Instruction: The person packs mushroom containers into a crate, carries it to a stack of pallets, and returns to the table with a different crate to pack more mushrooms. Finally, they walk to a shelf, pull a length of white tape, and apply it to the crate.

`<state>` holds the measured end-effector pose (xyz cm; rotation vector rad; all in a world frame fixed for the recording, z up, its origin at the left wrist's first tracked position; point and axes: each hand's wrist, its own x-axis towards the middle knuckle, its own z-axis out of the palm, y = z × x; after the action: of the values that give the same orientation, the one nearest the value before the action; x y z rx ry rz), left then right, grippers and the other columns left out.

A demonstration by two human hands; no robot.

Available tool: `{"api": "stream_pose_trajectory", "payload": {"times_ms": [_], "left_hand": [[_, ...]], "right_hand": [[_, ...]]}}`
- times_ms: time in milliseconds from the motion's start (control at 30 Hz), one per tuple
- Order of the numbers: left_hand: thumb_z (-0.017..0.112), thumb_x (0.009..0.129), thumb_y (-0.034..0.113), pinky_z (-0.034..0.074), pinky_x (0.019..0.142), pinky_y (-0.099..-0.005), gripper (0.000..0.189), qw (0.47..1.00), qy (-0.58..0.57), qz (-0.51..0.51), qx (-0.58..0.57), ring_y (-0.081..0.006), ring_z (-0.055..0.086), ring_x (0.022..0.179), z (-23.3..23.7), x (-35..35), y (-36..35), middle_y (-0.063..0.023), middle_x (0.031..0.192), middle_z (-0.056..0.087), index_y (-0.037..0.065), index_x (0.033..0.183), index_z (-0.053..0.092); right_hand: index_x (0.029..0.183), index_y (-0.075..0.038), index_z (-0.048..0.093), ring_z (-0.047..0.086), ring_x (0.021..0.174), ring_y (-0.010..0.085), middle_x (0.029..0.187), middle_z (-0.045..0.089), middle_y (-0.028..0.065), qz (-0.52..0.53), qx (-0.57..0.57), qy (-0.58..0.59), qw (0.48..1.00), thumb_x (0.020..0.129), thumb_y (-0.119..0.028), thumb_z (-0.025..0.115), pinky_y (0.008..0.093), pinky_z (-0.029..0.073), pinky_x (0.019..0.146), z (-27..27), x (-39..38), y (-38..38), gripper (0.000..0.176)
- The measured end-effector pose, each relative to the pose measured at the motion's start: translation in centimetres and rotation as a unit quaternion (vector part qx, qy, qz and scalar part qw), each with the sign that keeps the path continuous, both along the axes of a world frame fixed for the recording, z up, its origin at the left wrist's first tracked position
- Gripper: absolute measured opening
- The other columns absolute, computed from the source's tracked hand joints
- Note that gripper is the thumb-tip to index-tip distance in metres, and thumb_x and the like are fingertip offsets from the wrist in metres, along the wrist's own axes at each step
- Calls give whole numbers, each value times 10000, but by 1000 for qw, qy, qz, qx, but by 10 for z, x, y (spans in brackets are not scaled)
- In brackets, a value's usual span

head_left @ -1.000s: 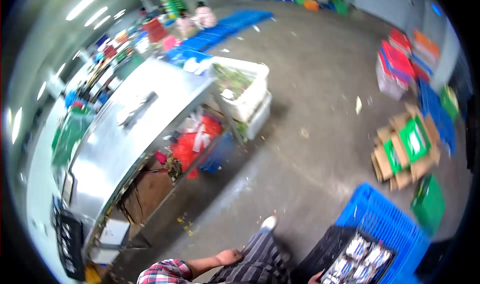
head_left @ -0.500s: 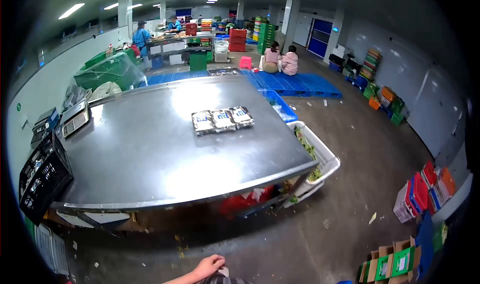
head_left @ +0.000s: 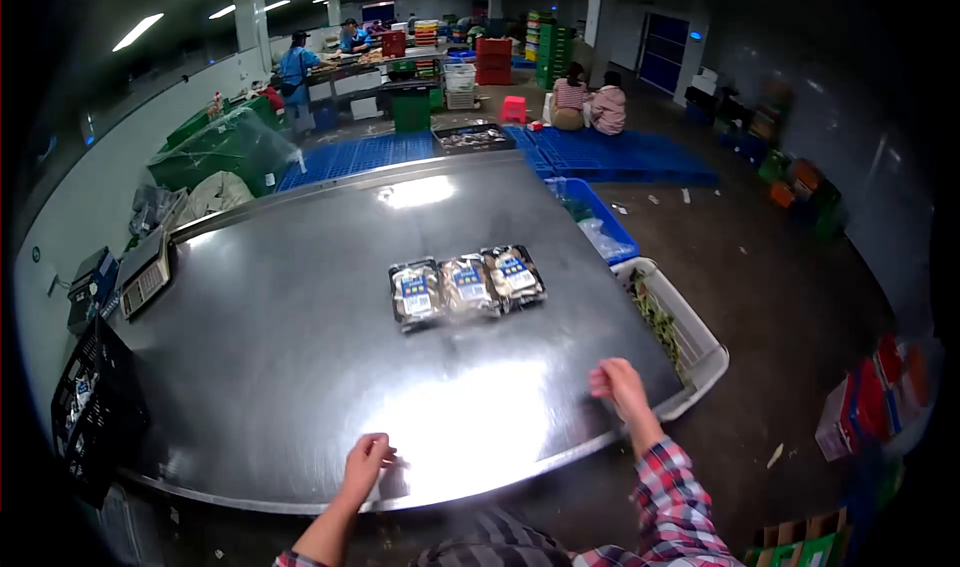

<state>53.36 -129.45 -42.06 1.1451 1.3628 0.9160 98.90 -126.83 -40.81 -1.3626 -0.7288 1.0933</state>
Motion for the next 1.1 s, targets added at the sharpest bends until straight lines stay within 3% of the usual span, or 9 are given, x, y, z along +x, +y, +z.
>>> {"api": "stream_pose_trajectory", "payload": {"times_ms": [167,267,433,600,700,800,900,1000,1100], "left_hand": [[556,795,474,465,685,-299,635,979,182,96,-8,-175,587,749,-6,0,147,-143,858,603,-48,1147,471],[569,765,512,450,655,-285,740,952,274,128,51,-163,563,706,-43,0,239,-126,801,594,-85,1181,435],[626,743,447,436,663,-276,623,979,94,123,-131,-170,541,762,-5,64,329,-128,855,582,-95,1019,494],[646,767,233,416,560,-273,241,995,55,77,-41,-121,469,616,-46,58,348,-30,691,503,44,818,506],[603,803,195,434,555,-258,168,996,9,47,-70,-109,498,600,-27,42,336,-13,643,516,63,753,513],[604,798,241,506,588,-294,249,959,-277,6,-54,-164,593,672,-38,63,338,-65,721,591,4,859,562],[603,803,339,477,776,-331,618,972,-209,-63,-92,-168,503,1005,1,96,325,-70,1156,486,81,1281,309],[540,864,309,406,930,-310,577,831,-546,-88,-58,-162,442,1144,-9,90,283,-85,1257,431,87,1311,251],[529,875,278,396,946,-303,551,826,-553,-100,-44,-169,468,1118,-23,31,215,-80,1232,453,67,1305,257]], "right_hand": [[912,4,569,575,631,174,741,596,102,45,-118,-183,975,809,-424,558,265,472,545,-12,0,185,441],[1045,92,529,586,909,286,978,586,240,7,-117,-327,938,735,-533,584,345,473,728,-49,17,270,700],[1001,100,546,603,833,275,904,609,220,159,-126,-323,924,766,-414,584,324,453,734,-40,-8,314,566],[943,-16,582,565,687,118,798,598,46,116,-25,1,993,807,-144,589,247,450,631,-67,7,297,187],[1038,-52,531,590,800,178,917,593,63,50,47,137,988,767,-256,616,323,488,699,-56,28,280,350],[1129,-50,490,587,895,201,1004,581,81,190,42,305,932,819,-306,559,355,492,780,-47,26,289,408],[1164,-47,477,596,891,196,1044,579,75,307,33,99,946,836,-299,541,353,487,787,-29,-50,299,418],[998,-22,544,609,803,202,854,614,63,265,-87,167,946,810,-261,561,327,491,731,-62,-106,278,305],[1029,-22,533,605,780,203,893,606,77,283,-43,66,956,747,-212,574,332,488,717,-81,-150,226,343]]}}
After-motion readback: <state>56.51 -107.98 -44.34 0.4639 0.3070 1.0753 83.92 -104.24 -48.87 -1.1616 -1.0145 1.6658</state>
